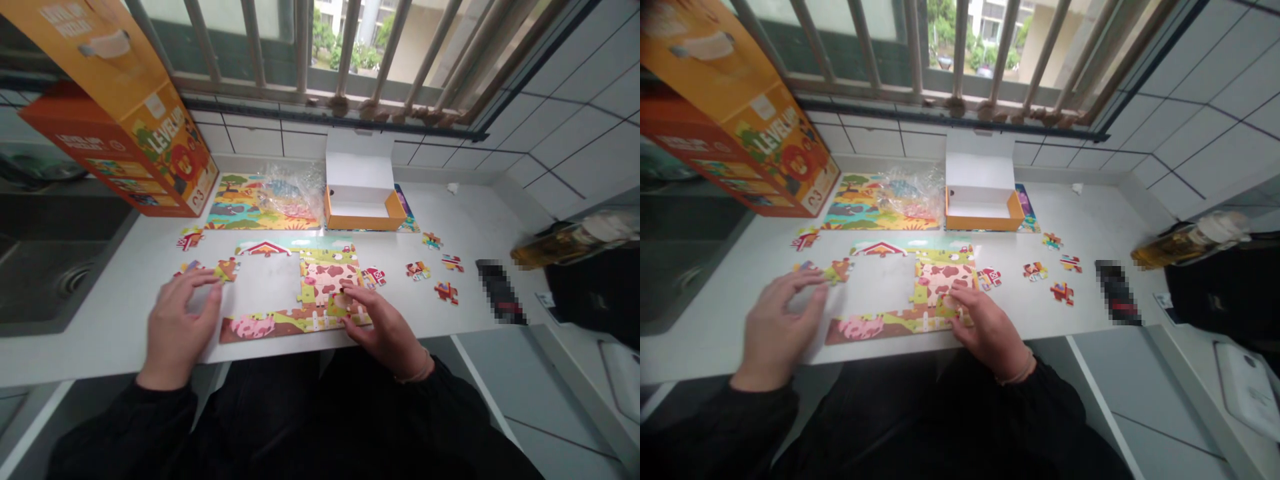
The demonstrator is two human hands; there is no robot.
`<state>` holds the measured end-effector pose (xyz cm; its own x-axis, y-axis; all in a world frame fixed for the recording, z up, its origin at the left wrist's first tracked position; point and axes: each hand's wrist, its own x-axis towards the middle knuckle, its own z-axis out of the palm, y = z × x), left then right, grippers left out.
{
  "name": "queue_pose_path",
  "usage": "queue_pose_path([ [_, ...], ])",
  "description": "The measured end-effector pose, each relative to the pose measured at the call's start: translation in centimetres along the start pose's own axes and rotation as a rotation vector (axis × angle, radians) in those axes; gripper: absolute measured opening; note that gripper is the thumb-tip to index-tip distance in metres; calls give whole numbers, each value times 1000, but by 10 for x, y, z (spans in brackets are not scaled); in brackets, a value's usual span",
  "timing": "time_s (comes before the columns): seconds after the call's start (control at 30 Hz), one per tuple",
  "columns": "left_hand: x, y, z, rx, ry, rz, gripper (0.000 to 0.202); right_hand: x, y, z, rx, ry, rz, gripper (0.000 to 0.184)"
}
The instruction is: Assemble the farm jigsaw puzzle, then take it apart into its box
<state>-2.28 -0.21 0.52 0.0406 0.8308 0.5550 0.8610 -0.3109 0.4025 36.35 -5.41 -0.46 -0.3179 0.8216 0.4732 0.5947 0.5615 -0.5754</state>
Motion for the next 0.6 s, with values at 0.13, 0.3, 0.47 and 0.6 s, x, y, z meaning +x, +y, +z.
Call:
queue_pose_path([
  [0.13, -16, 50, 4, -178, -207, 185, 18, 19, -11, 32, 96, -37, -65, 62],
  [0.3, -20, 69, 4, -288, -394, 270, 46, 31, -28, 56, 139, -55, -134, 58],
  [0.47, -18, 62, 0, -424, -497, 220, 41, 34, -39, 65, 178, -23, -168, 55],
  [0.6, -20, 55, 1, -446, -542, 231, 40, 33, -38, 70, 194, -17, -158, 53],
])
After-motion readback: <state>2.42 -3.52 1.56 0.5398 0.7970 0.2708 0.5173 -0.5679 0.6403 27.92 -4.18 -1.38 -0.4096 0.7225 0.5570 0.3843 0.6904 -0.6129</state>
